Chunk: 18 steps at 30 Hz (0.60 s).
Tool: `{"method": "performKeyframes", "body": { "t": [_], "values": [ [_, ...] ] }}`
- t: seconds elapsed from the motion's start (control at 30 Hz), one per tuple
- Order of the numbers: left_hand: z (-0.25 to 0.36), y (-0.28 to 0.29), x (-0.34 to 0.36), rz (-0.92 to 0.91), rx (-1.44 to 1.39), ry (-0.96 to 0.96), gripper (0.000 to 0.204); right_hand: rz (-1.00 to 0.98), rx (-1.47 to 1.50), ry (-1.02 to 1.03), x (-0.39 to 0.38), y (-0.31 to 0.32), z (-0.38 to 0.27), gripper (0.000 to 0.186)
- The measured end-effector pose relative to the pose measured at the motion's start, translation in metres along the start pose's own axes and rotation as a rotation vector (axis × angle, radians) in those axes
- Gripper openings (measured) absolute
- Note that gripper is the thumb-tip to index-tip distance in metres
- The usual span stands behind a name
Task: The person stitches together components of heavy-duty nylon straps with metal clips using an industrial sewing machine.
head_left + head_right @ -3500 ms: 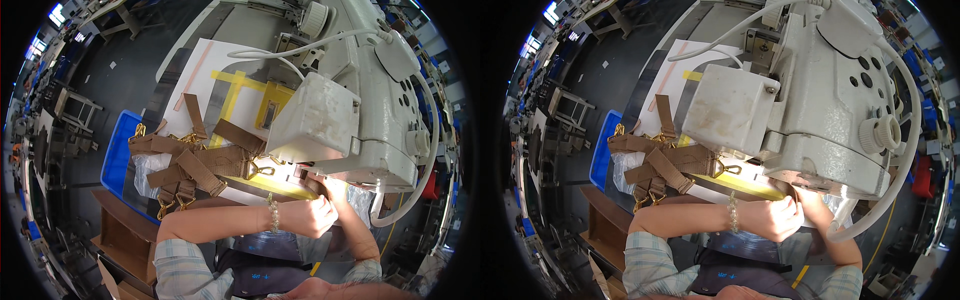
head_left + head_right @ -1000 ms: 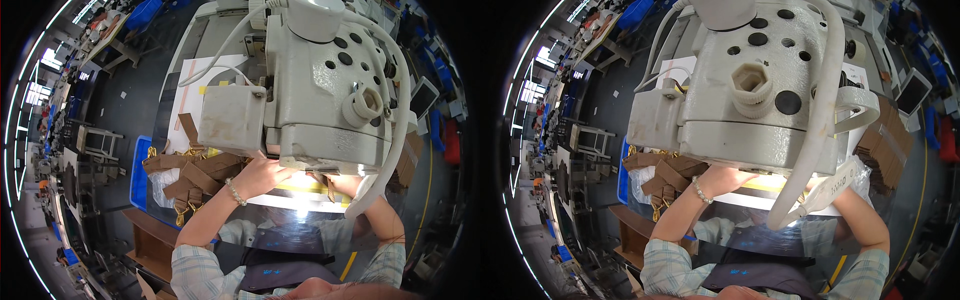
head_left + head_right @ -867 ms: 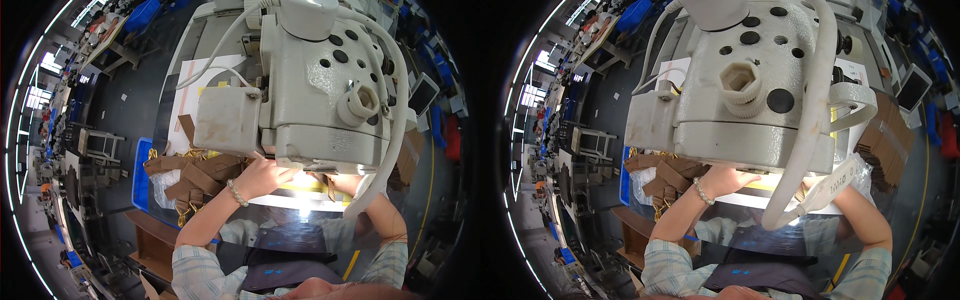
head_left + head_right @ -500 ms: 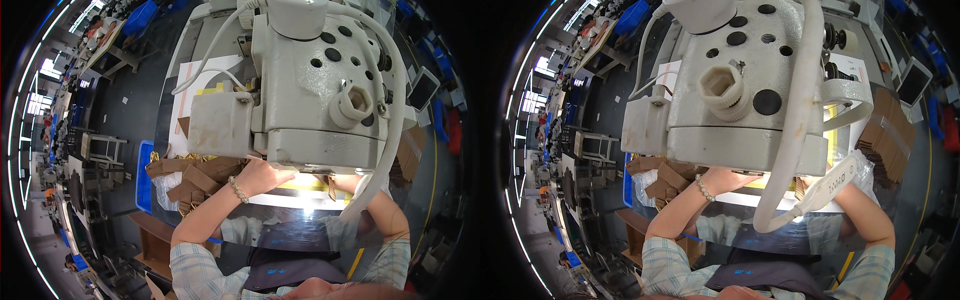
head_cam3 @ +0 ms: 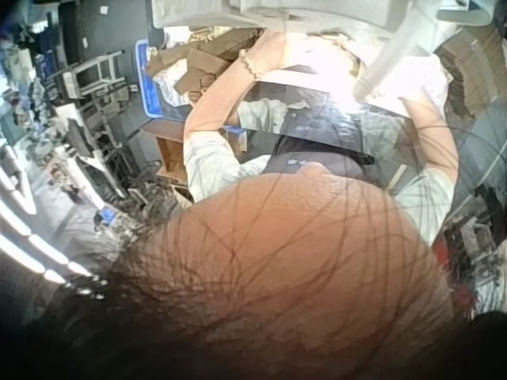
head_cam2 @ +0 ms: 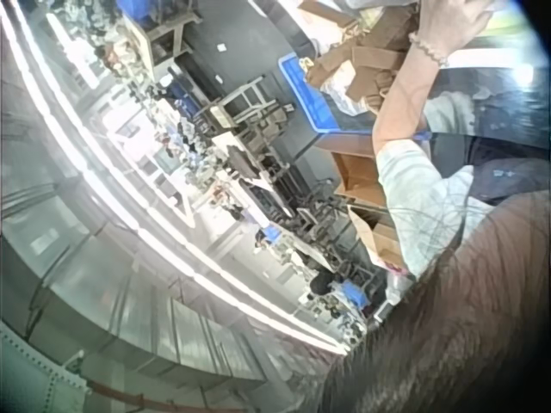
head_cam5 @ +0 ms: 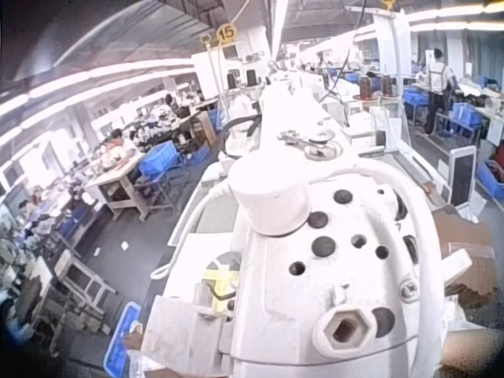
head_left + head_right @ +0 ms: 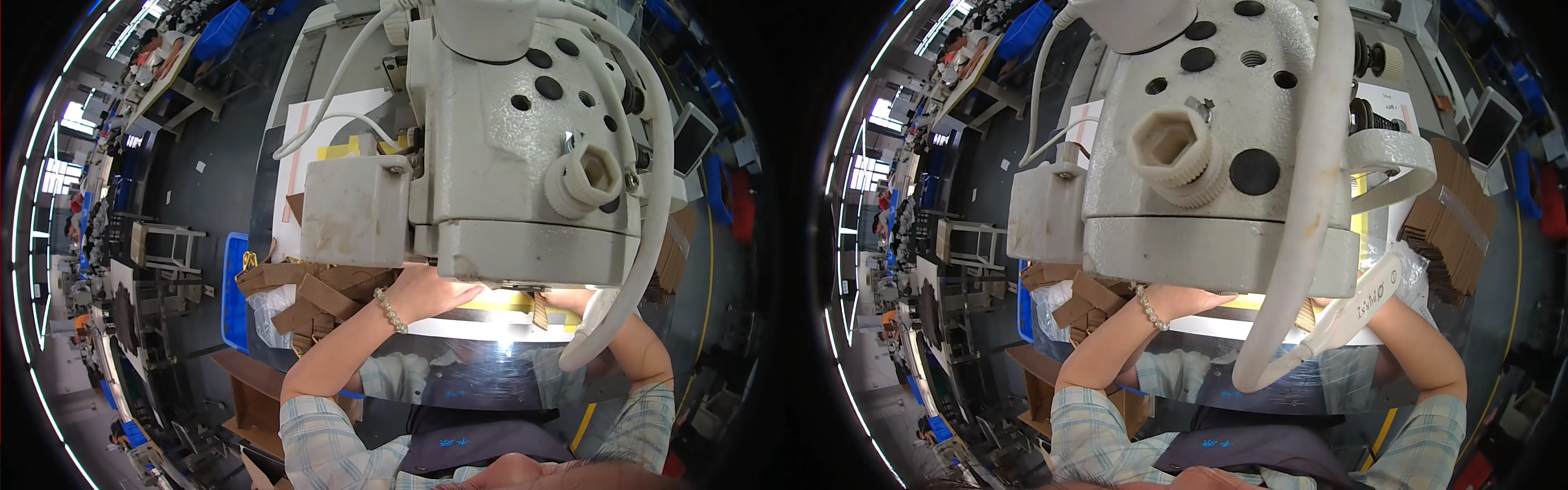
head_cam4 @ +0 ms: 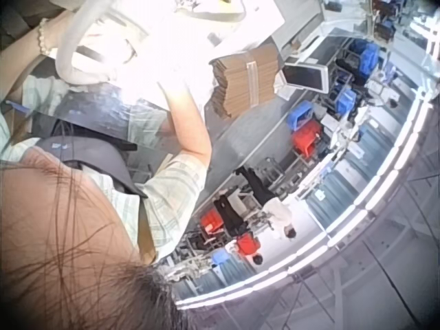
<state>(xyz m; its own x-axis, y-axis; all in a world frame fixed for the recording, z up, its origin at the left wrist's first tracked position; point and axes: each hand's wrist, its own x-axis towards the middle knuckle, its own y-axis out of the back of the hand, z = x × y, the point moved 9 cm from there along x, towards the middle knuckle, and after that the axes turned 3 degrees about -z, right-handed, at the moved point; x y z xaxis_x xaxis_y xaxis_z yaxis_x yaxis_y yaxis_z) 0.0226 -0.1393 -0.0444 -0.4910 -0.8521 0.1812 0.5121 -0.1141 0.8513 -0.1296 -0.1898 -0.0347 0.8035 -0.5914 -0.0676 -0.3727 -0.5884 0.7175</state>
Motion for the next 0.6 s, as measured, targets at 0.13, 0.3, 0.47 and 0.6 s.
{"method": "performKeyframes", "body": {
  "t": [0.13,0.3,0.47,0.6],
  "values": [
    [0.005,0.008,0.004,-0.007,-0.015,0.016,0.031,-0.012,0.006,-0.021,0.001,-0.003,0.000,0.018],
    [0.009,0.011,0.003,-0.011,-0.020,-0.022,0.034,-0.029,0.026,-0.044,-0.001,-0.007,0.006,0.018],
    [0.004,0.005,0.001,-0.112,0.001,0.059,0.033,-0.045,0.040,-0.064,-0.002,-0.010,0.011,0.019],
    [0.013,0.021,0.002,0.028,0.066,-0.043,0.030,-0.058,0.052,-0.070,-0.003,-0.012,0.017,0.019]
  ]
}}
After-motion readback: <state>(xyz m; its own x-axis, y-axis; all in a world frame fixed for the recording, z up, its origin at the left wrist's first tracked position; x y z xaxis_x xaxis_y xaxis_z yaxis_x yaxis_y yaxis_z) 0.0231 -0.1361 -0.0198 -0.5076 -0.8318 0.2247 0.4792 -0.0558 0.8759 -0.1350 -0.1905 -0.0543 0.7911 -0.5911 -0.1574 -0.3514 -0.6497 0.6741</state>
